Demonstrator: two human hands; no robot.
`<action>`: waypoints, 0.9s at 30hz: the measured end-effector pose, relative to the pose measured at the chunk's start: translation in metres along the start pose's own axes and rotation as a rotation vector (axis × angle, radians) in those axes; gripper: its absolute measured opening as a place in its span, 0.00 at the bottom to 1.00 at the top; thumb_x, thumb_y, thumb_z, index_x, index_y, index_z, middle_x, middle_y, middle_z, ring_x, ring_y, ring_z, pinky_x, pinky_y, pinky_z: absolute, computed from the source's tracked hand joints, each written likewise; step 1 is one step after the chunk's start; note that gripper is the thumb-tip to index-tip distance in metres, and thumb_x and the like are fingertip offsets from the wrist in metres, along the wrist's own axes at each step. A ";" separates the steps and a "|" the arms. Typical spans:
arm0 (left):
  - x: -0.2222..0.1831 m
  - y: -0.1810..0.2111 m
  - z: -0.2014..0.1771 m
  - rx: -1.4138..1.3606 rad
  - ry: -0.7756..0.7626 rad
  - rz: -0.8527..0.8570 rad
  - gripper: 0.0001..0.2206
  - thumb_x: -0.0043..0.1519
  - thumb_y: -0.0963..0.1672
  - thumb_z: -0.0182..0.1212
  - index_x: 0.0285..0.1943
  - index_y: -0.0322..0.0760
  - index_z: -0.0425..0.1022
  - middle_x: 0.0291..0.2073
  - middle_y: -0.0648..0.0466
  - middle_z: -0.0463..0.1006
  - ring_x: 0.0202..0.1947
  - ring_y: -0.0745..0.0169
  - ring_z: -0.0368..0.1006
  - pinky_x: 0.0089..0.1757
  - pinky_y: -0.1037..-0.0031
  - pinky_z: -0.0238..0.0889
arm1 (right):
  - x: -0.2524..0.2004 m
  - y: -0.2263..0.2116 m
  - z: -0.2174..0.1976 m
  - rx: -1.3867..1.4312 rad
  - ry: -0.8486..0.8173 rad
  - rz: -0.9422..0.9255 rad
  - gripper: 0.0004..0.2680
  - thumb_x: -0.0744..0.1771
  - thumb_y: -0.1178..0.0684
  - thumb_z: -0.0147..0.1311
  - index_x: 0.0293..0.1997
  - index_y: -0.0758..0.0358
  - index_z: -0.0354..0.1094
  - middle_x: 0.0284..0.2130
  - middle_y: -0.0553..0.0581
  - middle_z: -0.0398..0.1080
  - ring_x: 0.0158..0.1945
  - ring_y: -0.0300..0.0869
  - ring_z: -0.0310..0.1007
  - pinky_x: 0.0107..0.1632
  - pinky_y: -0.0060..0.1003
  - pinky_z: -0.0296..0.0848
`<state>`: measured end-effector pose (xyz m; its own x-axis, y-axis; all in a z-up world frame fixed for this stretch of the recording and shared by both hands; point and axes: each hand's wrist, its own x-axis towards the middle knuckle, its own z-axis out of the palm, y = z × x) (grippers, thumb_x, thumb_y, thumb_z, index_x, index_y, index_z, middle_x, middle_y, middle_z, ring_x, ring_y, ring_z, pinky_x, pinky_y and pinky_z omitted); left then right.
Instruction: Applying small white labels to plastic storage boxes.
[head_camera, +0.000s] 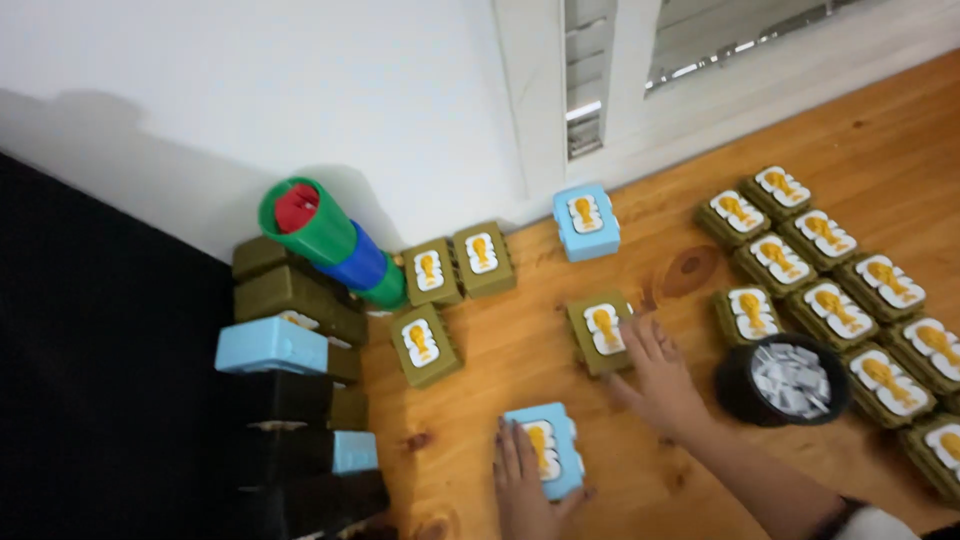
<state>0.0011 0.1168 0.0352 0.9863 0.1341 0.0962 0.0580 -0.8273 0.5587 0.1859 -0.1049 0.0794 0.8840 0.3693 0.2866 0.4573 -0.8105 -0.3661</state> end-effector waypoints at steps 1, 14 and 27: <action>0.013 -0.004 -0.006 0.004 0.008 0.010 0.64 0.44 0.60 0.84 0.77 0.26 0.39 0.77 0.32 0.36 0.74 0.29 0.39 0.62 0.44 0.43 | 0.009 0.001 0.010 0.000 0.013 -0.002 0.31 0.62 0.39 0.55 0.71 0.62 0.51 0.70 0.64 0.51 0.70 0.66 0.50 0.65 0.55 0.55; 0.143 0.019 -0.046 -0.116 0.036 -0.069 0.49 0.58 0.56 0.68 0.78 0.30 0.38 0.76 0.35 0.37 0.73 0.25 0.38 0.60 0.41 0.45 | 0.015 -0.036 0.044 -0.224 -0.160 0.195 0.39 0.61 0.25 0.47 0.77 0.45 0.32 0.77 0.55 0.32 0.74 0.59 0.41 0.64 0.73 0.46; 0.320 -0.077 -0.082 0.381 -0.064 -0.018 0.35 0.59 0.63 0.49 0.77 0.68 0.47 0.76 0.52 0.46 0.75 0.39 0.32 0.56 0.21 0.27 | 0.009 -0.016 0.084 -0.407 0.173 -0.181 0.38 0.55 0.14 0.43 0.73 0.29 0.45 0.76 0.47 0.44 0.76 0.54 0.44 0.60 0.86 0.42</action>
